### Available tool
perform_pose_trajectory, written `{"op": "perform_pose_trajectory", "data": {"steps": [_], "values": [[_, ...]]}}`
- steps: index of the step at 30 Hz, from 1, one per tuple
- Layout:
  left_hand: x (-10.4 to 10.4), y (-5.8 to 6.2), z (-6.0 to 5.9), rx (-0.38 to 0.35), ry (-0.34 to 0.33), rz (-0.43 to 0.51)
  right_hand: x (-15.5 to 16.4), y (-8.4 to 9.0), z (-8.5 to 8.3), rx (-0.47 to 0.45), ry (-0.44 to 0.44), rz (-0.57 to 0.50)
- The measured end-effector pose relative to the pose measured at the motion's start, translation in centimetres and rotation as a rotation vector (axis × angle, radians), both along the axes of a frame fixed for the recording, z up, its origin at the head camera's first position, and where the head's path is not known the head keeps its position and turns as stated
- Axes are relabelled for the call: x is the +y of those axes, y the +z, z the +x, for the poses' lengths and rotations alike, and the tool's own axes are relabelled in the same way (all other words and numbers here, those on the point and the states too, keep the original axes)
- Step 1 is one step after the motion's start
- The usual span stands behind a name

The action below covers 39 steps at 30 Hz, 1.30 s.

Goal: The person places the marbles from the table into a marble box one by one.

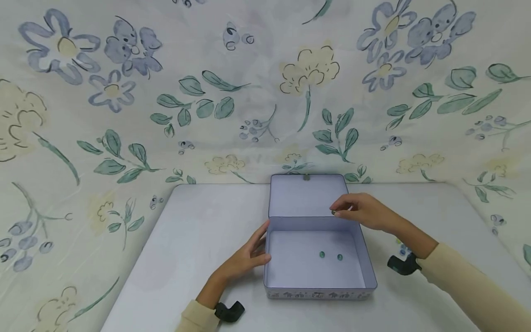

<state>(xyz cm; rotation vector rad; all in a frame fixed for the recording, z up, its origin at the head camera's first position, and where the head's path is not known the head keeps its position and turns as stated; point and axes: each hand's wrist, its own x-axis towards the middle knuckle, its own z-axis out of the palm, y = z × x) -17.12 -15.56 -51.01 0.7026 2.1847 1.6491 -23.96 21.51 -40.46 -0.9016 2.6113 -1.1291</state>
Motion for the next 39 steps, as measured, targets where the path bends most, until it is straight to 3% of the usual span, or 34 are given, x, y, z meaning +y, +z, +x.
{"op": "perform_pose_trajectory", "data": {"steps": [17, 39], "values": [[-0.3, -0.2, 0.3, 0.001, 0.006, 0.003, -5.6, -0.3, -0.2, -0.035, 0.161, -0.018], [0.0, 0.0, 0.1, -0.018, -0.003, 0.016, -8.2, -2.0, -0.5, -0.023, 0.199, 0.057]]}}
